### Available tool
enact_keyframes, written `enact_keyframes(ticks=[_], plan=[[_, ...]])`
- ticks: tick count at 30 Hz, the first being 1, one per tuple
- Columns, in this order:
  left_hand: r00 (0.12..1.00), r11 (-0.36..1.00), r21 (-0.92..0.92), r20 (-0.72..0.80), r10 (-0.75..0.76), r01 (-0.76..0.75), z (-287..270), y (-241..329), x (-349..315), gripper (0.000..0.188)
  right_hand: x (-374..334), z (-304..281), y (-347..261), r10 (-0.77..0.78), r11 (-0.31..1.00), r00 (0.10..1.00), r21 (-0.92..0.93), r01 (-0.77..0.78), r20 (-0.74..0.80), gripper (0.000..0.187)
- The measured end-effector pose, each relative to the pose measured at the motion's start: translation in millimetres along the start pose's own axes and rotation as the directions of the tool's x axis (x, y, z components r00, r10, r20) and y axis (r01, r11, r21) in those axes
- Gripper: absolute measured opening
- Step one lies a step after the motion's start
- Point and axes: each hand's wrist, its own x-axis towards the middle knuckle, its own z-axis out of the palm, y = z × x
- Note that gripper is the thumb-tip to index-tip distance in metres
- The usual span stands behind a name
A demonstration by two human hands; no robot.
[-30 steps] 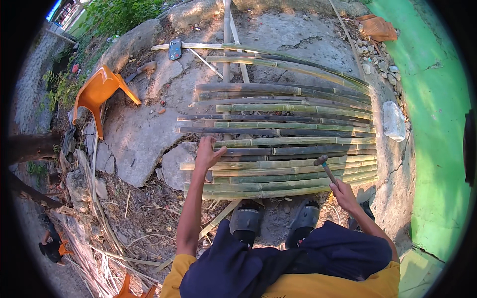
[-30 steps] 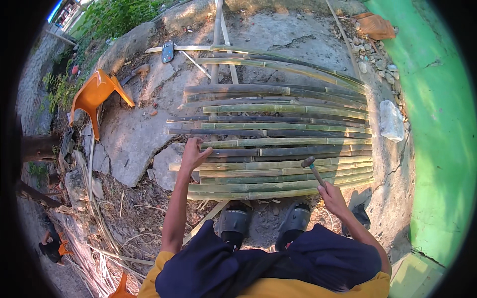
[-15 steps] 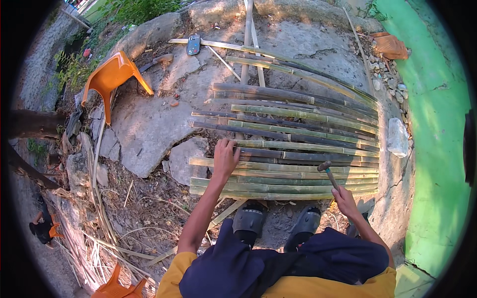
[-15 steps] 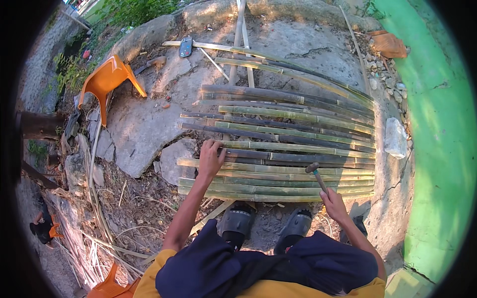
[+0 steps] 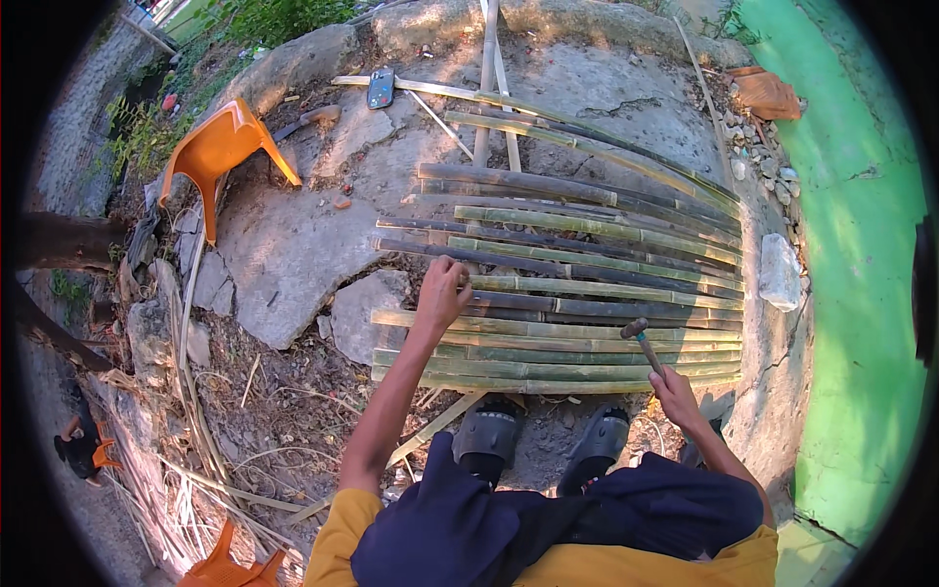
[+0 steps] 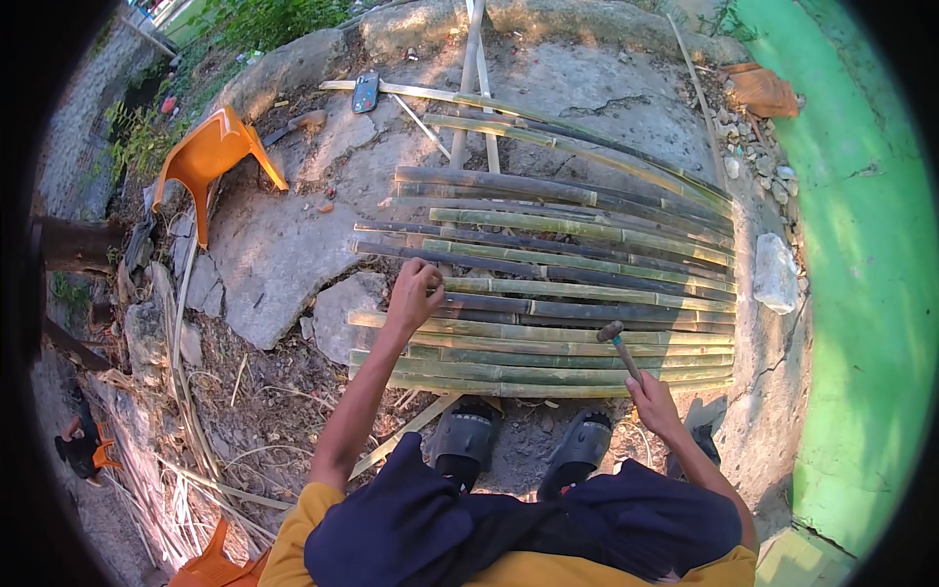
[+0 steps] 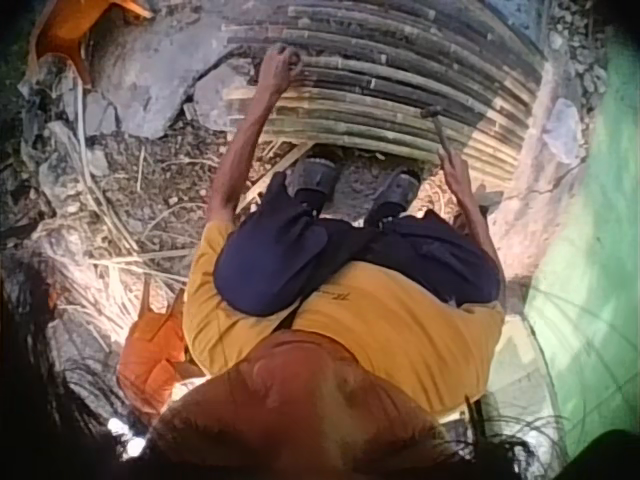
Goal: The person hammers a long bamboo piece across a series of bamboo slats by hand using a hammer.
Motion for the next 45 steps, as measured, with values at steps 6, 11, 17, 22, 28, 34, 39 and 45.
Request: enact_keyframes(ticks=[6, 11, 17, 22, 28, 34, 39, 45], plan=[[0.981, 0.978, -0.147, -0.106, -0.161, 0.145, 4, -3, -7, 0.028, 1, 1, 10, 0.001, 1.000, 1.000, -0.007, -0.001, 0.008, 0.038], [0.978, 0.967, -0.160, -0.034, -0.206, 0.198, -1, 4, -14, 0.027, 0, 3, 12, -0.021, 1.000, 1.000, -0.017, 0.021, -0.001, 0.037], [0.981, 0.967, -0.190, -0.063, -0.185, 0.170, -9, 11, -19, 0.023, -5, 0, 12, 0.077, 0.997, 0.997, -0.011, -0.077, 0.026, 0.038], [0.977, 0.953, -0.260, -0.104, -0.188, 0.156, 5, -4, -31, 0.021, 1, 6, 14, 0.058, 0.998, 0.998, -0.011, -0.058, 0.021, 0.038], [0.969, 0.965, -0.224, -0.172, -0.179, 0.139, 4, 6, -36, 0.028, 9, 1, 12, 0.051, 0.998, 0.998, 0.027, -0.052, 0.022, 0.038], [0.963, 0.947, 0.193, -0.129, -0.236, 0.258, 12, 46, -66, 0.111, 19, -25, -28, -0.075, 0.972, 0.988, -0.212, 0.103, 0.136, 0.032], [0.934, 0.911, 0.215, -0.151, -0.324, 0.351, 20, 43, -81, 0.126, 65, -7, -116, -0.315, 0.902, 0.908, -0.211, 0.377, 0.275, 0.020], [0.893, 0.880, 0.192, -0.218, -0.394, 0.435, 22, 39, -97, 0.125, 129, 110, -175, -0.579, 0.796, 0.795, -0.085, 0.599, 0.184, 0.022]])
